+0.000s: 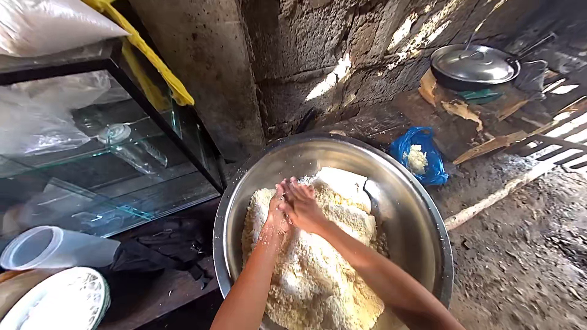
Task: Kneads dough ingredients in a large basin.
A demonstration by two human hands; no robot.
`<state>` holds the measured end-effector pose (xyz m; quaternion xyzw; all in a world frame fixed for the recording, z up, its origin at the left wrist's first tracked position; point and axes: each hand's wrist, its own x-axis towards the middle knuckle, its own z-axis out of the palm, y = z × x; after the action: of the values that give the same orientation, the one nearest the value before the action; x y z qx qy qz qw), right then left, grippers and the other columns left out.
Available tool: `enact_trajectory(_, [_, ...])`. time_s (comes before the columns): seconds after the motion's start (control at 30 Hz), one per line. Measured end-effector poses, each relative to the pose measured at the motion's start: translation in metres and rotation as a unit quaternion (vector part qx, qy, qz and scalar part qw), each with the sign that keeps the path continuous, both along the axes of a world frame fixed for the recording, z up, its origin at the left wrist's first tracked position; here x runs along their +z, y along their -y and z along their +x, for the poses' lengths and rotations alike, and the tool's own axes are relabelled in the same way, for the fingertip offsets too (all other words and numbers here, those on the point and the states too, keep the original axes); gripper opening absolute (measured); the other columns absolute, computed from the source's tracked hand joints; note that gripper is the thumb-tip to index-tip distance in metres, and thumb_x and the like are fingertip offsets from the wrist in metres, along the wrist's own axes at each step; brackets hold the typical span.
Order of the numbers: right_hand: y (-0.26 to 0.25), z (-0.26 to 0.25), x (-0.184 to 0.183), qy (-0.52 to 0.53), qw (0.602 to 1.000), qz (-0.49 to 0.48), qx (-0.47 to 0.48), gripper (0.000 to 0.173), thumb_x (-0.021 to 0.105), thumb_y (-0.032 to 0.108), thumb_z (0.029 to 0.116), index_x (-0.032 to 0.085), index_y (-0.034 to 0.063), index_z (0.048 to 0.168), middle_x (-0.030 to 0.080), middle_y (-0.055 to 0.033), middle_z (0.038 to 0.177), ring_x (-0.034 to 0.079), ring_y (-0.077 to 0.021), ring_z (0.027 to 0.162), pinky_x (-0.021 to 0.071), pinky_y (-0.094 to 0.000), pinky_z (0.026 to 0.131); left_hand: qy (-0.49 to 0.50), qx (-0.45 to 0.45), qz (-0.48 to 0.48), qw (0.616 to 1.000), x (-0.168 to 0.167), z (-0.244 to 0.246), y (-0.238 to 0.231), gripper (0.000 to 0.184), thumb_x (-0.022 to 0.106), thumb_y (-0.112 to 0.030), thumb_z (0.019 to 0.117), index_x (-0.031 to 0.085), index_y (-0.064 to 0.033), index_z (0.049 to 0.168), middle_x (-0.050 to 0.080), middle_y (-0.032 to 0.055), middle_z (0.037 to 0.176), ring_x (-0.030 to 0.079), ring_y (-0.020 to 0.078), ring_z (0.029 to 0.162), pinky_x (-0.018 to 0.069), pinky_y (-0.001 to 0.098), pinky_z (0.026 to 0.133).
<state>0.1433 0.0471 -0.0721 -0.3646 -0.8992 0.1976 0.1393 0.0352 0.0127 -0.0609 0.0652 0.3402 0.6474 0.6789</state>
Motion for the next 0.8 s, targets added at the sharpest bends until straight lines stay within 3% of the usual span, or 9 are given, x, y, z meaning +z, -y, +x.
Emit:
enact_trajectory(0.07, [-0.016,0.029,0.009,0.066,0.994,0.006,-0.084,0.07,0.025,0.054,0.109,0.04,0.0057,0.157,0.03,-0.0171,0.167,0.018,-0.0356,0.157,0.0095,-0.0618,0.126,-0.037,-0.041,-0.079,0.995,0.008,0.001,0.004,0.046,0.032,-0.041,0.1105,0.058,-0.0056,0.123,0.068,0.0115,0.103,0.068,0.0209,0.092,0.0583,0.0407,0.079])
enact_trajectory(0.13, [-0.032,0.053,0.033,0.108,0.979,-0.024,-0.173,0.062,0.037,0.049,0.1085,0.059,-0.0018,0.137,0.052,-0.0261,0.146,0.043,-0.0428,0.142,0.0283,-0.064,0.116,-0.105,-0.064,-0.052,0.991,0.013,-0.005,0.001,0.033,0.039,-0.02,0.1107,0.057,-0.0008,0.131,0.068,0.0129,0.115,0.068,0.0199,0.101,0.0571,0.0367,0.087])
enact_trajectory(0.23, [-0.035,0.072,0.051,0.21,0.927,-0.151,-0.273,0.065,0.038,0.053,0.1073,0.067,-0.004,0.122,0.064,-0.0286,0.129,0.058,-0.0446,0.126,0.0422,-0.0656,0.104,-0.215,0.013,0.02,0.976,0.01,-0.013,-0.001,0.032,0.051,0.008,0.1002,0.056,0.0081,0.132,0.069,0.016,0.118,0.068,0.0188,0.104,0.055,0.0319,0.093])
enact_trajectory(0.33, [-0.038,0.055,0.031,0.184,0.91,-0.214,-0.303,0.078,0.046,0.06,0.1028,0.057,-0.0108,0.133,0.052,-0.0343,0.141,0.051,-0.0485,0.133,0.0429,-0.0638,0.107,-0.216,0.114,0.018,0.969,0.023,-0.021,-0.004,0.024,0.05,0.005,0.1025,0.059,0.0086,0.125,0.072,0.0165,0.109,0.072,0.0183,0.092,0.0591,0.0307,0.085])
enact_trajectory(0.4, [-0.035,0.033,0.015,0.147,0.932,-0.2,-0.265,0.073,0.051,0.056,0.1017,0.052,-0.0044,0.142,0.044,-0.0328,0.149,0.049,-0.0495,0.135,0.044,-0.0647,0.106,-0.242,0.146,0.0,0.959,0.028,-0.029,-0.001,0.018,0.05,-0.004,0.1057,0.061,0.0046,0.117,0.072,0.0116,0.096,0.069,0.0131,0.074,0.058,0.0258,0.069])
enact_trajectory(0.5, [-0.04,0.021,0.001,0.035,0.965,-0.211,-0.154,0.045,0.065,0.025,0.0979,0.06,0.006,0.138,0.055,-0.0242,0.143,0.05,-0.04,0.136,0.0424,-0.0591,0.11,-0.328,0.171,-0.05,0.928,0.022,-0.041,-0.001,0.03,0.048,-0.025,0.1097,0.06,0.0007,0.1,0.063,0.0052,0.074,0.06,0.0115,0.057,0.0547,0.0261,0.056])
enact_trajectory(0.53, [-0.043,0.021,0.002,-0.03,0.964,-0.24,-0.11,0.039,0.068,0.011,0.0929,0.065,0.005,0.131,0.06,-0.0218,0.137,0.056,-0.0351,0.131,0.0448,-0.0551,0.109,-0.373,0.149,-0.066,0.914,0.017,-0.047,0.0,0.038,0.043,-0.028,0.1111,0.063,0.003,0.102,0.065,0.0077,0.077,0.063,0.014,0.064,0.0565,0.0292,0.063])
enact_trajectory(0.63, [-0.043,0.019,0.012,-0.13,0.944,-0.293,-0.081,0.034,0.061,-0.005,0.089,0.073,0.0091,0.117,0.07,-0.0127,0.123,0.064,-0.0253,0.116,0.0515,-0.0499,0.1,-0.501,-0.026,-0.101,0.859,-0.002,-0.059,0.005,0.041,0.047,-0.028,0.11,0.06,0.0054,0.129,0.066,0.0206,0.124,0.062,0.0276,0.114,0.0474,0.0446,0.102])
enact_trajectory(0.8, [-0.03,0.009,0.041,-0.232,0.893,-0.322,-0.212,0.035,0.058,0.031,0.1054,0.066,0.0013,0.122,0.067,-0.0147,0.095,0.059,-0.0188,0.071,0.0511,-0.0378,0.066,-0.64,-0.241,-0.066,0.727,-0.004,-0.061,0.005,0.052,0.056,-0.041,0.1049,0.057,-0.0027,0.14,0.058,0.0232,0.141,0.054,0.0359,0.133,0.0396,0.0561,0.113])
